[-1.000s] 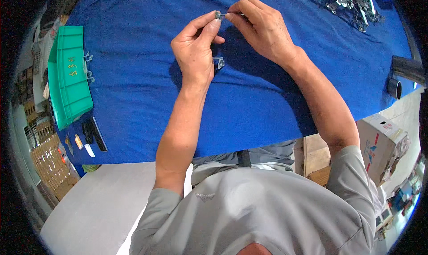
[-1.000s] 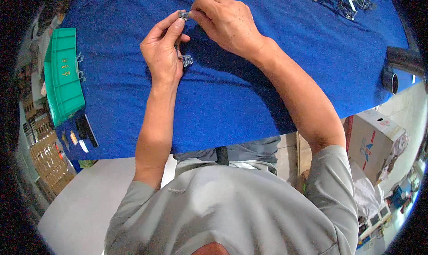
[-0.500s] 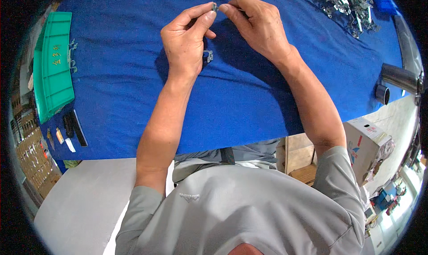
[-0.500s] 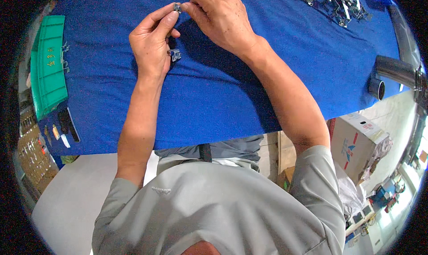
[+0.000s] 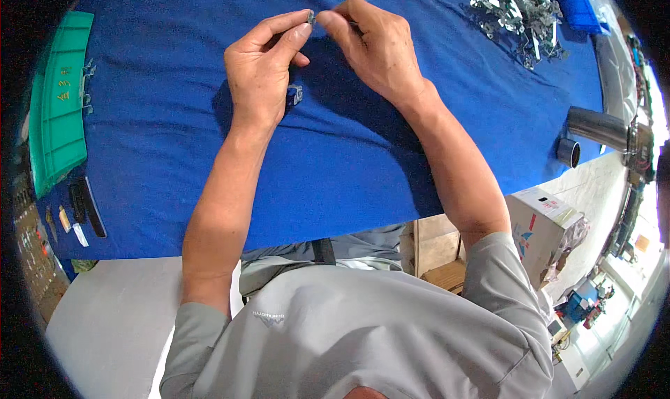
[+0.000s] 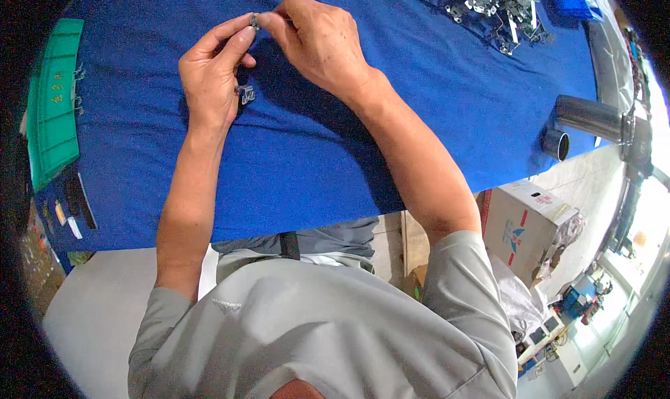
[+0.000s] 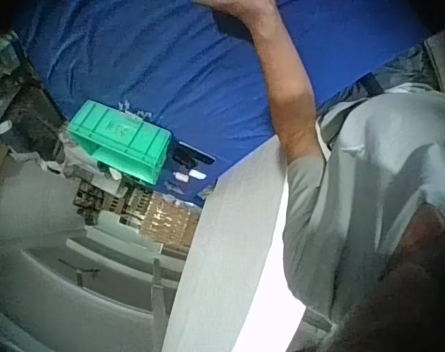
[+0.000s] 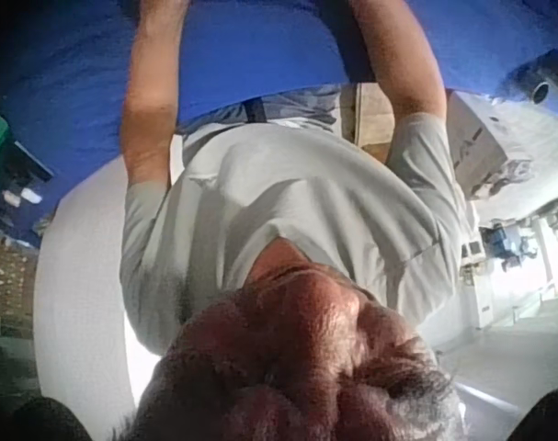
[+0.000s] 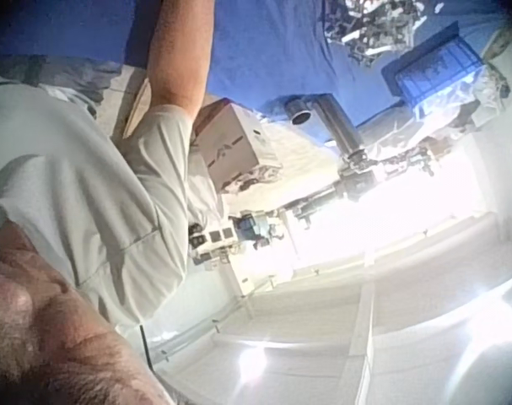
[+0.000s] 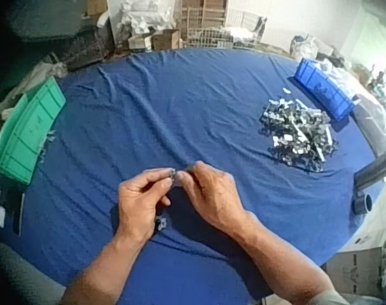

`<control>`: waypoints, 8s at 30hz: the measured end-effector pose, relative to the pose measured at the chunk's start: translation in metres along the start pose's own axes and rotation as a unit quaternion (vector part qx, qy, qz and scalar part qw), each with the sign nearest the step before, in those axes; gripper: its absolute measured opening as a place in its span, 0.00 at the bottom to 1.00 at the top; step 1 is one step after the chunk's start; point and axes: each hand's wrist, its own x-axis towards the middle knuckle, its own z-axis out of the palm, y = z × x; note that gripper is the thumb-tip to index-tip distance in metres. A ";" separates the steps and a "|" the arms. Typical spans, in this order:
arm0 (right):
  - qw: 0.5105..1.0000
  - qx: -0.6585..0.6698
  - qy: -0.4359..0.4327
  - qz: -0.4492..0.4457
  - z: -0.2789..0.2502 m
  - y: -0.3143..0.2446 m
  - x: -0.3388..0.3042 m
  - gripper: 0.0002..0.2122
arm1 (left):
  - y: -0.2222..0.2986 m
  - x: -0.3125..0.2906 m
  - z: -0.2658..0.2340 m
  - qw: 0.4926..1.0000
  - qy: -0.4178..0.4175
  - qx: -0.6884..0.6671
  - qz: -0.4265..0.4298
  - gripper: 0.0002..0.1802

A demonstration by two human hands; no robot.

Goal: Assembling small metal bracket components using a manual screwdriver.

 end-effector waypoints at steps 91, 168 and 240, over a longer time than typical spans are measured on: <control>1.000 0.001 0.018 -0.018 0.001 0.002 0.000 0.14 | 0.001 0.002 -0.002 1.000 -0.015 0.021 0.012 0.17; 0.997 0.026 -0.040 0.068 -0.003 0.002 0.000 0.11 | 0.000 0.002 0.000 1.000 0.011 -0.021 0.018 0.14; 0.985 0.163 0.043 0.028 -0.007 -0.015 0.005 0.07 | 0.000 0.004 0.001 0.999 0.034 0.031 0.020 0.15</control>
